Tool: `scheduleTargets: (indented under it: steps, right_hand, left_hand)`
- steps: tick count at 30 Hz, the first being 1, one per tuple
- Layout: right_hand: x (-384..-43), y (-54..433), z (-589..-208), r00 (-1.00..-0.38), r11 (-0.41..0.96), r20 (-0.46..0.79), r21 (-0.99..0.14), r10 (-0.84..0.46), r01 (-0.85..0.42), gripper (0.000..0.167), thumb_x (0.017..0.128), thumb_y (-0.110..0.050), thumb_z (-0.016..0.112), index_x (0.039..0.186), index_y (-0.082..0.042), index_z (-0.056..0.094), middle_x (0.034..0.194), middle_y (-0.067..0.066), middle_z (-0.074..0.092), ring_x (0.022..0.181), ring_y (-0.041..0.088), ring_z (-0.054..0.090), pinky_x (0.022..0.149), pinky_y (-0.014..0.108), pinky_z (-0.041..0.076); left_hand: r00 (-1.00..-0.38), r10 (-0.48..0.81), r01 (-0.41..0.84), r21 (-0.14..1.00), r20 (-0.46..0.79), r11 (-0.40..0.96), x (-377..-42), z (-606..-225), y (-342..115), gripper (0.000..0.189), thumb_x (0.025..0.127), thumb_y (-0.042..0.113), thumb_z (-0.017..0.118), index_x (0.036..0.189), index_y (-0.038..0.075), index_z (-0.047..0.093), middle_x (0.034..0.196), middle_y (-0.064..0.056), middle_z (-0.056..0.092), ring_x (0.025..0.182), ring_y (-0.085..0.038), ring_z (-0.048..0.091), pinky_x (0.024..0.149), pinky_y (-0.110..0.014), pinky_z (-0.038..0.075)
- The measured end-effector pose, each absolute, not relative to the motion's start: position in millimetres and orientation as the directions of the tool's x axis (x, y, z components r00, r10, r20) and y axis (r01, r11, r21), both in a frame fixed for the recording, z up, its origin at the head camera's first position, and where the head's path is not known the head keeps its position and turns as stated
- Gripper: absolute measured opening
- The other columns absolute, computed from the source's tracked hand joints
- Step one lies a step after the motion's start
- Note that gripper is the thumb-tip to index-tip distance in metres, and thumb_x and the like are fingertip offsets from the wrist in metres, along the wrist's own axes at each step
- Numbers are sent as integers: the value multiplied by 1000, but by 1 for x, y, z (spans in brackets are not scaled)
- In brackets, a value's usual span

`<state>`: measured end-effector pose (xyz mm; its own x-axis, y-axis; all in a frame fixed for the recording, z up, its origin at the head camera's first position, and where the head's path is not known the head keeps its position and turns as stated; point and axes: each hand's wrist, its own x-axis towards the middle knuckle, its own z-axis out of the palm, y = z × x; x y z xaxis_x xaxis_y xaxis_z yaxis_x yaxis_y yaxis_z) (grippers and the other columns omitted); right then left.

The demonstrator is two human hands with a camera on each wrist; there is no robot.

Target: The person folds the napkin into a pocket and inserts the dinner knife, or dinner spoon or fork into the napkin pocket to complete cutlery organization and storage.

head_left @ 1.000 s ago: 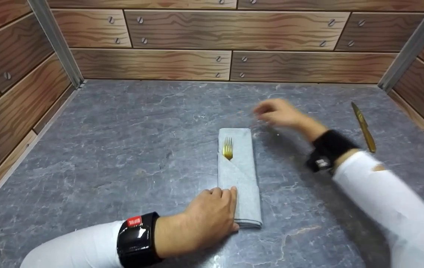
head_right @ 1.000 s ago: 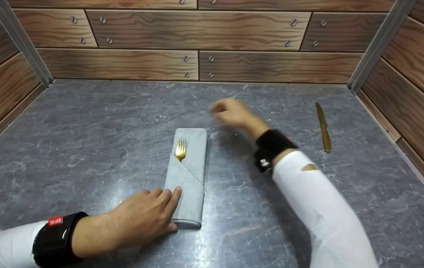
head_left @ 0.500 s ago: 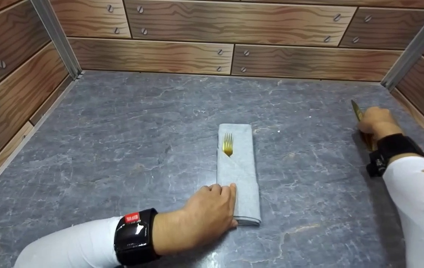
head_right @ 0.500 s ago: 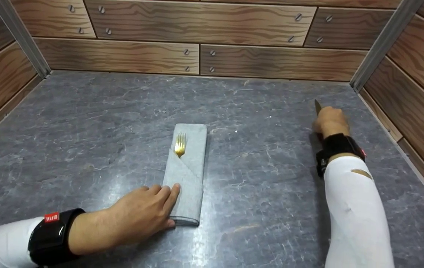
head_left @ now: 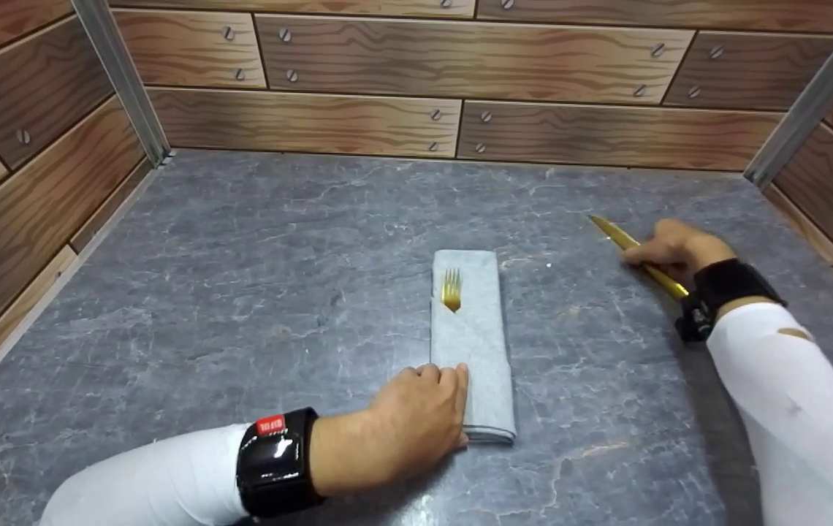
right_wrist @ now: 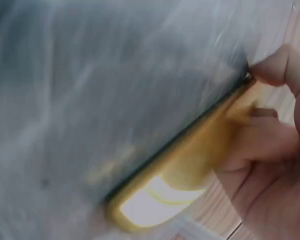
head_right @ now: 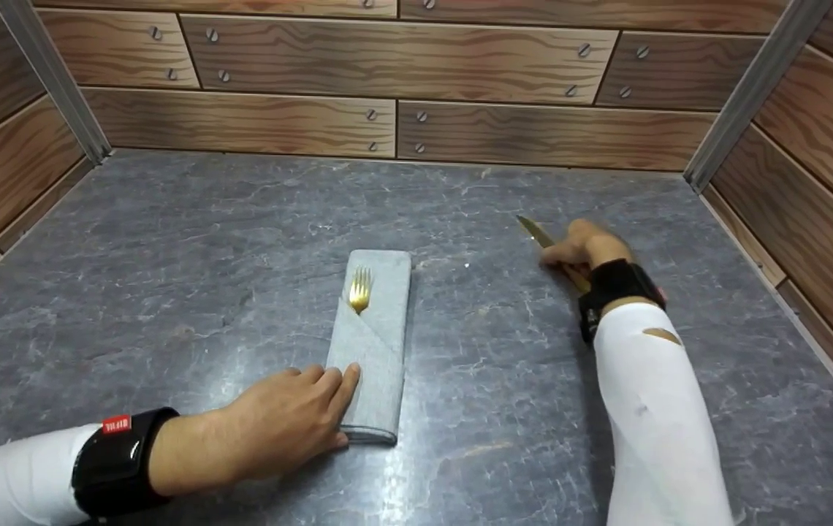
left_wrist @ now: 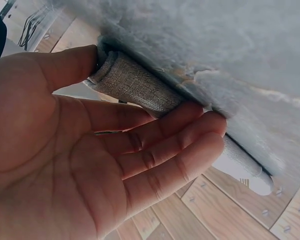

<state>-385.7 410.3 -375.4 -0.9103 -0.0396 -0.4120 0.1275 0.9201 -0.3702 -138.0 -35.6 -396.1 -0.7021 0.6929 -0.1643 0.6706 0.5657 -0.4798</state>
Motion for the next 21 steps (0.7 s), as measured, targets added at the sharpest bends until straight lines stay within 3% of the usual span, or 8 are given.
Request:
scheduleTargets:
  steps: [5,9,11,14,16,18,21]
  right_hand:
    - [-439,447,-437,-952,980,-283,-189,-119,-67,35,96,-39,74,72,-17,61,70,4,63,63,22,63,54,31,53]
    - [-465,462,-462,-970,975,-186,-184,-155,-120,36,94,-42,80,73,-18,66,73,6,70,75,31,68,65,38,52]
    - [-458,448,-456,-984,952,-110,-291,-138,-101,31,91,-39,80,71,-22,64,69,-2,68,72,23,67,65,32,51]
    - [-414,387,-411,-992,809,-43,-584,-118,-71,22,97,-19,75,81,-16,61,69,-9,65,66,9,66,61,24,56]
    - [-379,335,-372,-994,633,-15,-772,-104,-54,25,101,-4,73,86,-12,55,71,-12,62,64,1,66,59,18,57]
    - [-351,287,-342,-994,414,-30,-910,-106,-16,32,106,8,71,89,-9,49,74,-10,66,64,1,73,58,18,60]
    - [-330,238,-328,-994,179,10,-983,-109,-29,40,109,13,68,86,-11,45,73,-8,70,64,4,77,57,18,62]
  left_hand:
    - [-705,686,673,-472,-179,569,-133,-384,-35,84,121,71,41,177,10,51,145,-3,75,114,-14,75,90,-27,67]
    - [-704,688,675,-464,-175,573,-134,-389,-35,85,120,73,41,176,9,52,145,-4,75,114,-15,75,89,-28,67]
    - [-701,691,677,-465,-173,570,-132,-389,-36,85,120,73,41,175,9,53,144,-4,75,112,-14,75,88,-28,67]
    - [-697,693,683,-466,-184,562,-132,-387,-37,85,120,73,40,175,10,53,144,-3,76,112,-14,75,88,-27,67]
    - [-693,694,690,-463,-198,556,-134,-388,-38,86,121,73,37,177,9,51,145,-3,75,113,-14,75,90,-28,67]
    - [-689,695,696,-459,-207,553,-137,-393,-37,87,121,73,34,178,8,49,146,-4,75,114,-16,74,93,-29,68]
    - [-681,704,702,-454,-202,548,-144,-407,-36,87,122,72,31,178,8,48,147,-4,74,115,-17,74,94,-30,68]
